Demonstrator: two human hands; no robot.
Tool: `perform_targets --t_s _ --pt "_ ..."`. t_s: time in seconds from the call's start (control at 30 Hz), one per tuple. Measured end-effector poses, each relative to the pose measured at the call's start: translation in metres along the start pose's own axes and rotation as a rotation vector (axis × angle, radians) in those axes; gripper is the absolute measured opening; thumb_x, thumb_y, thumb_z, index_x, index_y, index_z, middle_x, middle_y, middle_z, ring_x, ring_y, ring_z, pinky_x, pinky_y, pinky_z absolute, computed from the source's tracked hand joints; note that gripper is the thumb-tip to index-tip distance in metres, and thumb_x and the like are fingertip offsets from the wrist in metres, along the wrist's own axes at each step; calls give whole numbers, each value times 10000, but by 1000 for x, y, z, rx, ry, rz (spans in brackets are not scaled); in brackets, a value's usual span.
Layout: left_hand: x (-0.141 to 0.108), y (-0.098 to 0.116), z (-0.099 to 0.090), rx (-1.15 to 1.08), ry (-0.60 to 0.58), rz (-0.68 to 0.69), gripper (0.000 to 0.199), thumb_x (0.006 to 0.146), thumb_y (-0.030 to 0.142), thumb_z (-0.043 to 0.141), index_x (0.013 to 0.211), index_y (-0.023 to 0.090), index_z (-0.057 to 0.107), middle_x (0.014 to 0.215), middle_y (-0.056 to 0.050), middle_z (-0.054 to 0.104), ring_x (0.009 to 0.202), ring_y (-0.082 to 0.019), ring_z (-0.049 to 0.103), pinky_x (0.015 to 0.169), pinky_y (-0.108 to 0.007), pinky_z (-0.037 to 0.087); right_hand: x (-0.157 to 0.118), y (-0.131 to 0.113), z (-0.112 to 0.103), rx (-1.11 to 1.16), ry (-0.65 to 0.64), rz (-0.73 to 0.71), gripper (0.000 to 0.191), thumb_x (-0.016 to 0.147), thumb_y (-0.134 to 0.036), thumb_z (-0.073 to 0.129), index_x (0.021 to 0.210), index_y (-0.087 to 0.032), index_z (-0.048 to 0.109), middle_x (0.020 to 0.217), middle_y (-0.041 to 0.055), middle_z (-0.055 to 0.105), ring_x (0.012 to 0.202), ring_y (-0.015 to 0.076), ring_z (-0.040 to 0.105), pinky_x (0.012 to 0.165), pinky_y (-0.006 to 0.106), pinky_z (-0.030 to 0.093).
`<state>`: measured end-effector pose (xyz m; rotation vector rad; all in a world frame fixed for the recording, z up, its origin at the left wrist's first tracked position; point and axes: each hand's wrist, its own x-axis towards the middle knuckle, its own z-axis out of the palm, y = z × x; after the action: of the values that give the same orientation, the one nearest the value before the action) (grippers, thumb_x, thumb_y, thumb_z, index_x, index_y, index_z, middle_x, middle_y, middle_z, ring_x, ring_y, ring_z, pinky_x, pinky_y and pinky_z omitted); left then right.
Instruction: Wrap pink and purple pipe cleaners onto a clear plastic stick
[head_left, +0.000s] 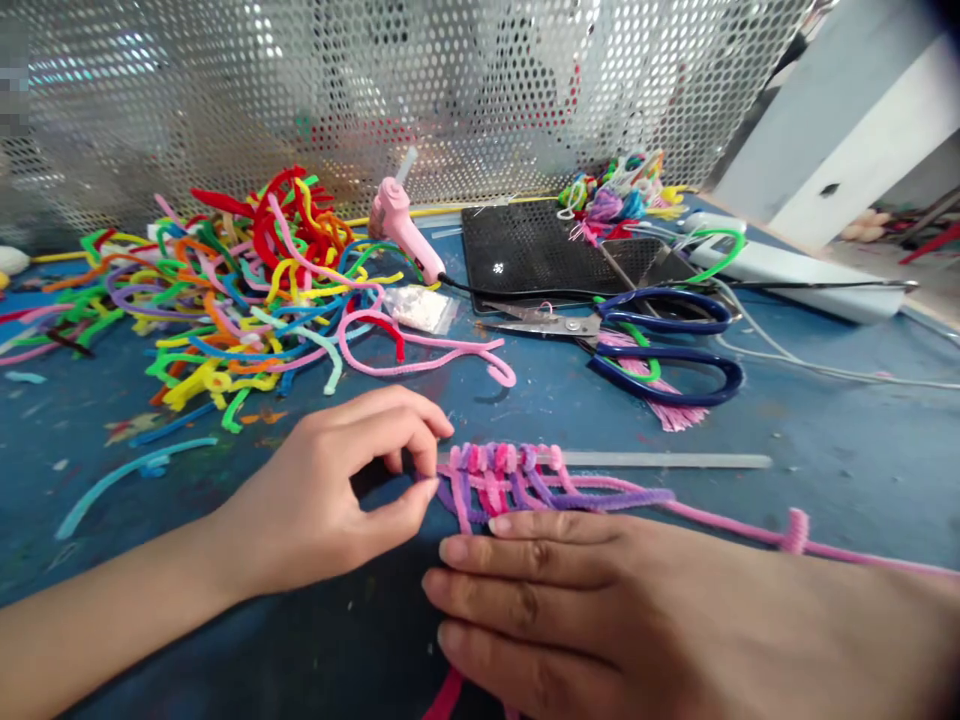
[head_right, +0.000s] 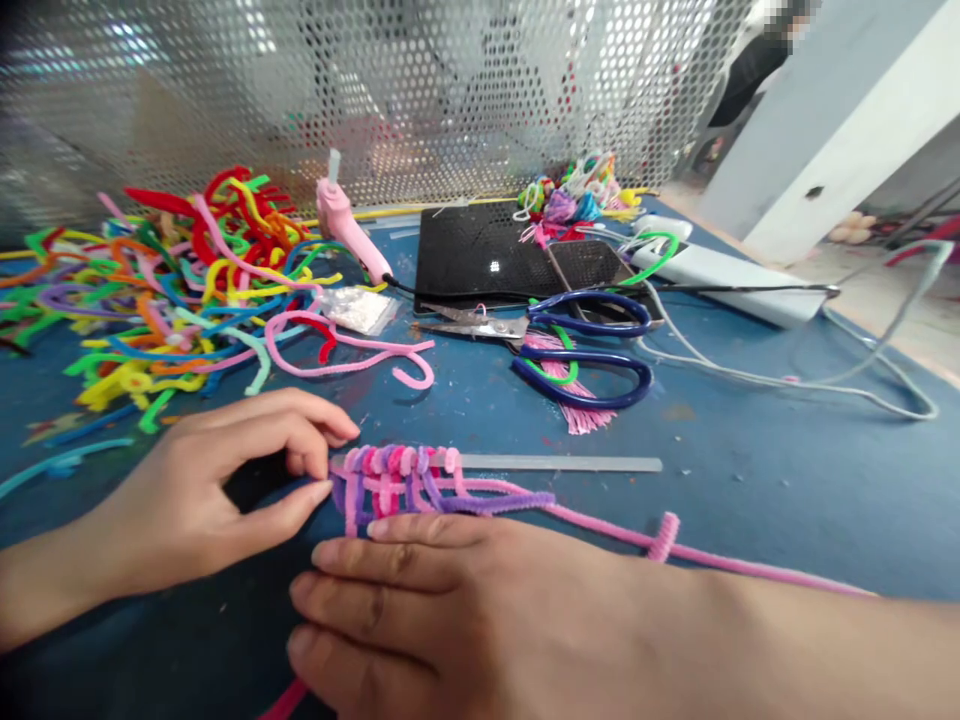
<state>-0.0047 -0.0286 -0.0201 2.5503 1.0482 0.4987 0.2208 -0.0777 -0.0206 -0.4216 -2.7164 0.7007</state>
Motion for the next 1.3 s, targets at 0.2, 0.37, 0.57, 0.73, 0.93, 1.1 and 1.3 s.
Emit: perform_targets --t_s 0.2,0.37,0.57,0.73,0.93,1.1,1.3 --pt "1 -1 -1 17 -91 153 105 779 200 556 831 228 643 1052 -28 645 1036 -183 569 933 -298 442 -21 7 -40 7 -10 16 456 839 -121 482 1278 -238 520 1314 33 545 1260 161 451 1026 273 409" --pt "1 3 1 19 -71 134 107 778 207 561 792 228 665 1042 -27 643 995 -170 588 909 -272 455 -31 25 -55 -183 149 189 431 829 -17 417 1232 -145 500 1240 66 566 1157 118 512 963 212 429" --pt "-1 7 4 44 -53 168 130 794 186 556 800 245 672 1066 -21 633 992 -167 588 906 -283 459 -22 25 -39 -2 135 284 104 847 -166 545 829 -170 647 1023 73 623 907 137 616 804 230 503" --pt "-2 6 7 46 -51 154 143 789 160 541 765 231 663 1069 -30 640 965 -166 600 890 -279 469 -23 25 -39 36 86 329 145 816 -102 547 890 -158 658 1052 75 606 911 136 606 824 232 497" --pt "-2 9 8 34 -35 138 145 784 155 530 748 219 655 1066 -38 647 971 -165 594 864 -254 481 -23 26 -37 29 65 334 134 849 -129 515 813 -156 642 1063 70 584 923 125 585 831 227 484" --pt "-2 10 7 32 -46 187 137 777 154 565 793 248 664 1071 -11 636 970 -146 591 846 -225 473 -24 24 -28 -5 118 328 146 873 -157 488 821 -145 625 1046 75 574 899 117 567 813 218 472" --pt "-4 13 9 -21 -44 97 131 775 153 557 723 226 653 1076 -13 623 934 -134 598 806 -201 472 -22 24 -22 -35 209 310 131 821 -106 512 719 -153 580 947 73 598 838 119 569 749 207 473"
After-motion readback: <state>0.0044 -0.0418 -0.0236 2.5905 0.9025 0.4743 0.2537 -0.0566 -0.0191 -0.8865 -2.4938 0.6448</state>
